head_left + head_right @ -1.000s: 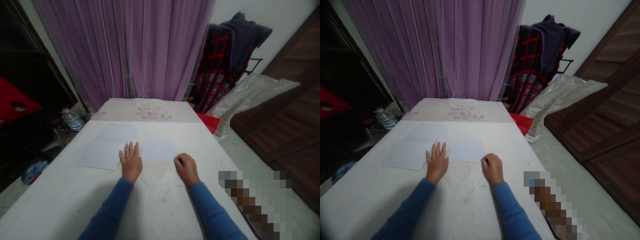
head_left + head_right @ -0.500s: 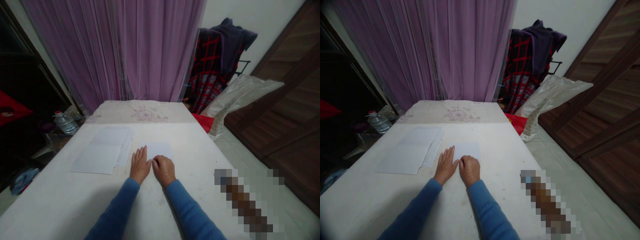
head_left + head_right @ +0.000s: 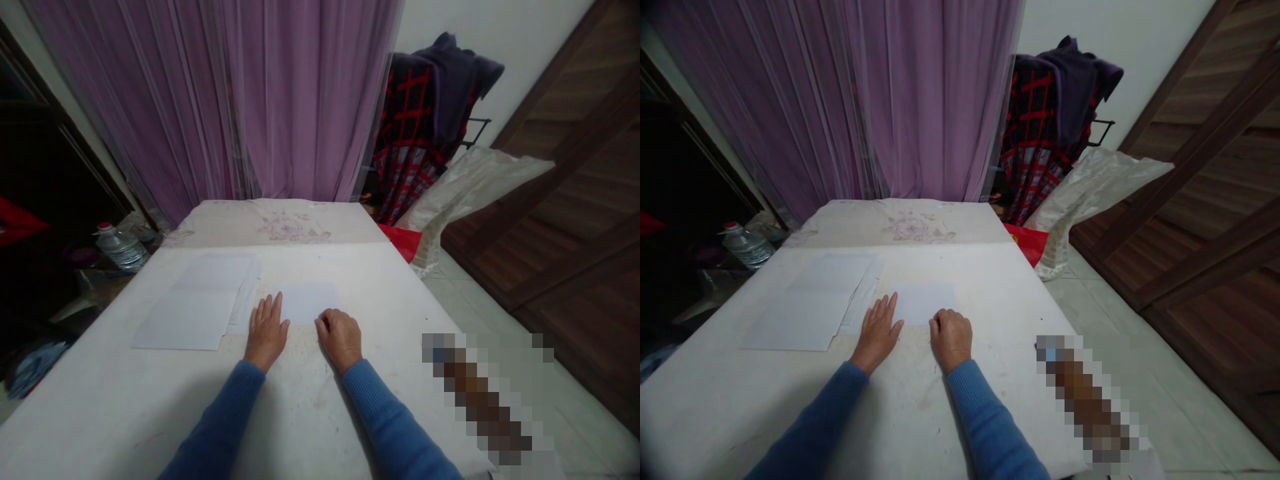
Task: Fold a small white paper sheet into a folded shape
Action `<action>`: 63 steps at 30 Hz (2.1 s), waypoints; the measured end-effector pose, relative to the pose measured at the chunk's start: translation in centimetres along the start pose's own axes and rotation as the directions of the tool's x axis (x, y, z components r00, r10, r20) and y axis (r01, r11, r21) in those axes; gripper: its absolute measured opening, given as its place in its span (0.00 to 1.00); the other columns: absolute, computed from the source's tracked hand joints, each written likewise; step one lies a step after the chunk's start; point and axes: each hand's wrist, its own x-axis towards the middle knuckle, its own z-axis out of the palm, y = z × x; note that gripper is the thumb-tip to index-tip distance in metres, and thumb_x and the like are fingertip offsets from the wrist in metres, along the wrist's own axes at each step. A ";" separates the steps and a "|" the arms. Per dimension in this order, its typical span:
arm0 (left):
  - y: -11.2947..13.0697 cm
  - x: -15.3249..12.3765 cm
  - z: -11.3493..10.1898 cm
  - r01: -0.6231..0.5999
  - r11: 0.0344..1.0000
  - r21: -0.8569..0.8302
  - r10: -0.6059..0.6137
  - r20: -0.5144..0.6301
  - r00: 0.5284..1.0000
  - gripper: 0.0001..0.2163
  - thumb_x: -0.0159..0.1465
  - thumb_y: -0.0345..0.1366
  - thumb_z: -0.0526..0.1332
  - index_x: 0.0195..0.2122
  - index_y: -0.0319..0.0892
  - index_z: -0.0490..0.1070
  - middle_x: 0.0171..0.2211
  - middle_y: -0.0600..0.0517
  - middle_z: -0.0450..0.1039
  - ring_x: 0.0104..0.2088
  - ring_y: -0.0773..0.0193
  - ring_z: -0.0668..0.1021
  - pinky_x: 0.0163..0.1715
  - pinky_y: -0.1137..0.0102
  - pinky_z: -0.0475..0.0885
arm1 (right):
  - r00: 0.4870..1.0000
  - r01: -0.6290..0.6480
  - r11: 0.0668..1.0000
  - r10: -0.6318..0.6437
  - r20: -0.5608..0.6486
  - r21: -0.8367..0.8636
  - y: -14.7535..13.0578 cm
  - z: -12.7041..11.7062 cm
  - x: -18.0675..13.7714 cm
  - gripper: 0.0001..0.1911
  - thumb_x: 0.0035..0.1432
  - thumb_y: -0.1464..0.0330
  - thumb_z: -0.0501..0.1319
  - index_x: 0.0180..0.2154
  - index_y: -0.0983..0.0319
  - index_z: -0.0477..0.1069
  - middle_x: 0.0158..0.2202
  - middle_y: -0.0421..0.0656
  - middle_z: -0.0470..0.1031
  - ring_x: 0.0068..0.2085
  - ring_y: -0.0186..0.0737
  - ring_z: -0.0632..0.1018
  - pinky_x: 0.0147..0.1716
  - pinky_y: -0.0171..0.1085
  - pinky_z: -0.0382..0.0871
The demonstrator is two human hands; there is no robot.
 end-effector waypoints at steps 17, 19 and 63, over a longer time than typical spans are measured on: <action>-2.4 -0.4 0.4 0.028 0.997 -0.069 -0.038 -0.145 0.989 0.26 0.64 0.24 0.47 0.64 0.37 0.57 0.64 0.40 0.59 0.64 0.51 0.62 0.62 0.55 0.58 | 0.996 -0.092 0.995 0.092 -0.012 -0.040 4.7 -1.6 -0.3 0.08 0.61 0.65 0.58 0.31 0.59 0.73 0.32 0.42 0.78 0.34 0.39 0.76 0.32 0.35 0.57; -2.6 -0.7 0.5 -0.015 0.997 -0.082 -0.002 -0.205 0.979 0.27 0.61 0.21 0.47 0.62 0.39 0.62 0.63 0.43 0.61 0.64 0.54 0.63 0.63 0.56 0.58 | 0.995 -0.097 0.995 0.098 0.015 -0.018 5.1 -1.9 0.9 0.09 0.63 0.65 0.56 0.33 0.59 0.73 0.33 0.42 0.78 0.34 0.39 0.76 0.31 0.35 0.58; 0.4 -1.6 0.6 -0.427 0.869 -0.252 0.439 -0.008 0.898 0.35 0.50 0.14 0.49 0.57 0.49 0.69 0.57 0.53 0.70 0.60 0.60 0.69 0.62 0.53 0.61 | 0.976 0.013 0.751 -0.153 0.155 0.660 9.0 -3.4 -1.9 0.18 0.48 0.68 0.65 0.44 0.60 0.71 0.43 0.45 0.77 0.42 0.41 0.76 0.43 0.39 0.69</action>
